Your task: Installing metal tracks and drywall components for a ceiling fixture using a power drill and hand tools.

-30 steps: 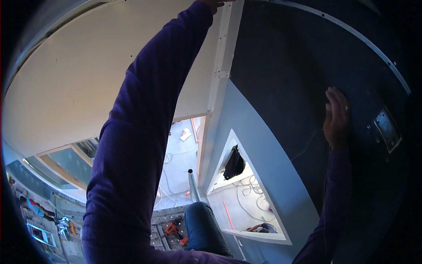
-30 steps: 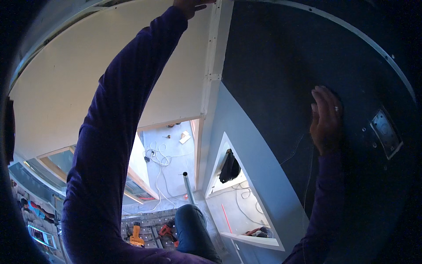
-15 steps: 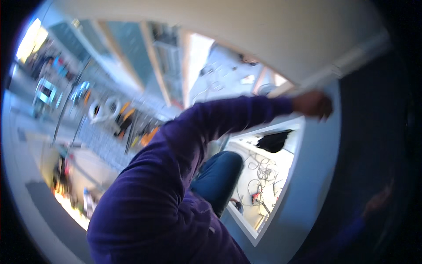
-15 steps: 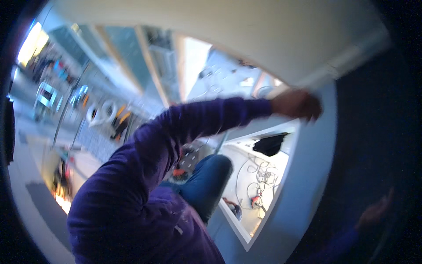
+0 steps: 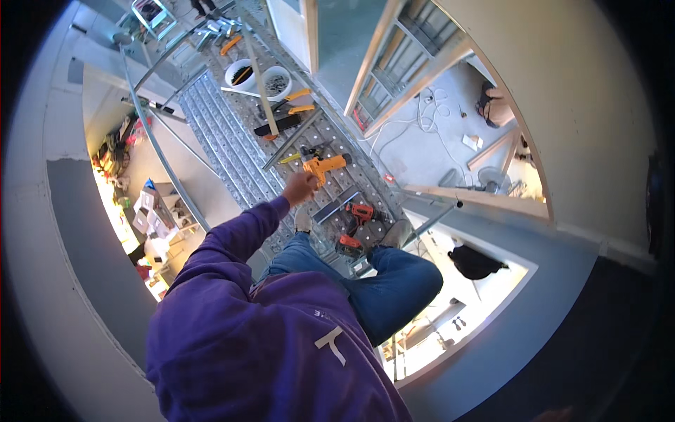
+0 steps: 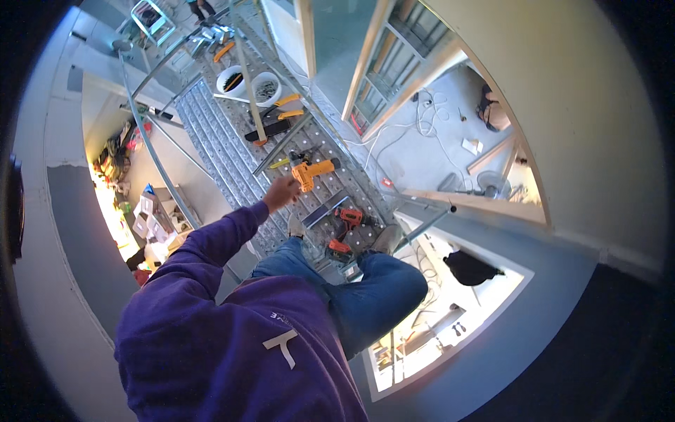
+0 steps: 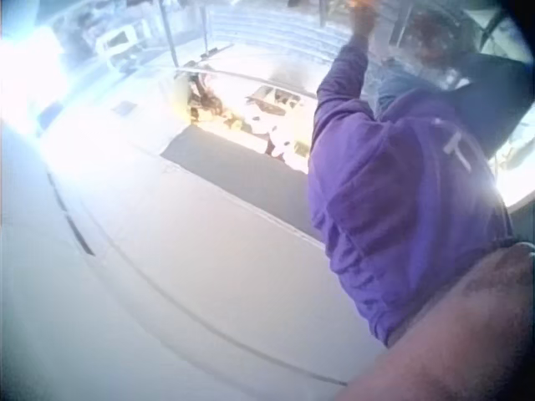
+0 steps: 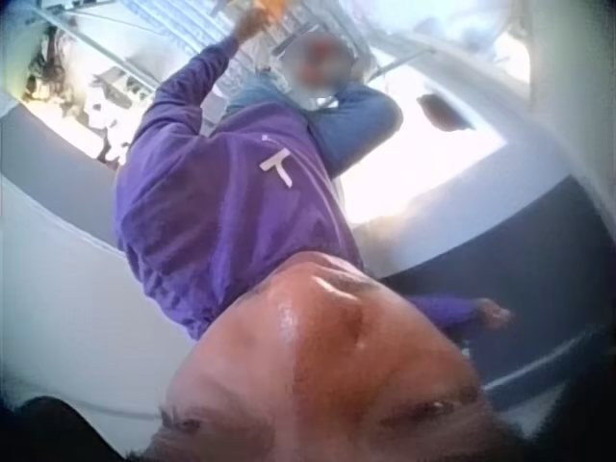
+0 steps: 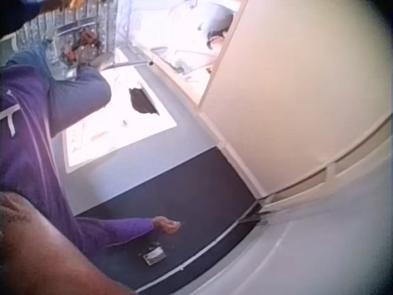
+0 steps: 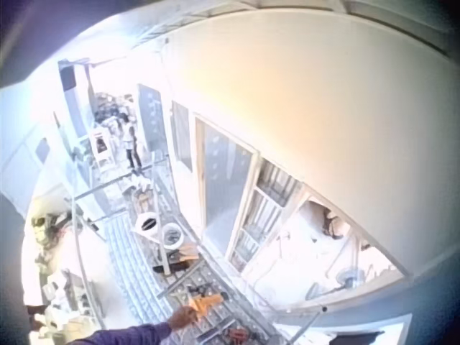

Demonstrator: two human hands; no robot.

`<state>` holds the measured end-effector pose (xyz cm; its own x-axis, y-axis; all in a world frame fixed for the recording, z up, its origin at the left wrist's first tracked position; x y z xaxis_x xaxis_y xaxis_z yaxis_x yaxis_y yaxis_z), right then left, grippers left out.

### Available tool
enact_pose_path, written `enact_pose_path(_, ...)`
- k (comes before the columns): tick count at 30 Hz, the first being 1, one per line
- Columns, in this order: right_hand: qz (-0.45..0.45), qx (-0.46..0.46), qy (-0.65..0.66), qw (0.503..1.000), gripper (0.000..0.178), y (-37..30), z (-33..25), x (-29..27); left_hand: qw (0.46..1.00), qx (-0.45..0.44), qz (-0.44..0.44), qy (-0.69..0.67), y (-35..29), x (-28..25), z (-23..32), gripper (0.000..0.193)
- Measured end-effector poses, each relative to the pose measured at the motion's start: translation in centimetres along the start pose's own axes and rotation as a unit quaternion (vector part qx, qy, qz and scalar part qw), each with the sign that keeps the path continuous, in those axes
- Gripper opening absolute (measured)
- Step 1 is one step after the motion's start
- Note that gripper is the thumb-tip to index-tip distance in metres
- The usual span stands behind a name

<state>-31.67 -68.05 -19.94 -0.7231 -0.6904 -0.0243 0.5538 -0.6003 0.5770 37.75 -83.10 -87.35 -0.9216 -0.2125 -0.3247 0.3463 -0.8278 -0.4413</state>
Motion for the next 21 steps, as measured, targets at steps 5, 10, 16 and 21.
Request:
enact_pose_path(5,-0.059,0.302,0.060,0.950,0.040,-1.3,-6.2,-3.1,0.959,-0.061,0.168,-0.220,8.9,-9.2,0.3,0.024)
enact_pose_path(10,0.026,0.307,0.611,0.729,0.042,-7.8,-16.6,-4.3,0.947,0.034,0.238,-0.213,16.7,-20.4,2.4,0.023)
enact_pose_path(16,-0.495,-0.040,-0.067,0.866,0.033,-34.3,-16.6,-0.2,0.896,-0.068,0.299,-0.322,29.9,-28.4,5.2,0.035)
enact_pose_path(21,-0.477,0.105,0.060,0.871,0.023,-34.6,-22.5,-4.4,0.941,0.005,0.288,0.175,36.4,-26.6,1.0,0.023)
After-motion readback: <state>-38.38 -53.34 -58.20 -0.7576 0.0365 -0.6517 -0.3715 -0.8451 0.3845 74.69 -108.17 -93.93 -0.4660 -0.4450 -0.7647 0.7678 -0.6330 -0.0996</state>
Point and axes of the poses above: each hand's wrist, its own y-axis towards the middle knuckle, its own x-axis out of the palm, z = x × y, the point moved 6 cm from there along y, towards the middle knuckle, and after that the axes turned 13 degrees about z, right-handed, at the moved point
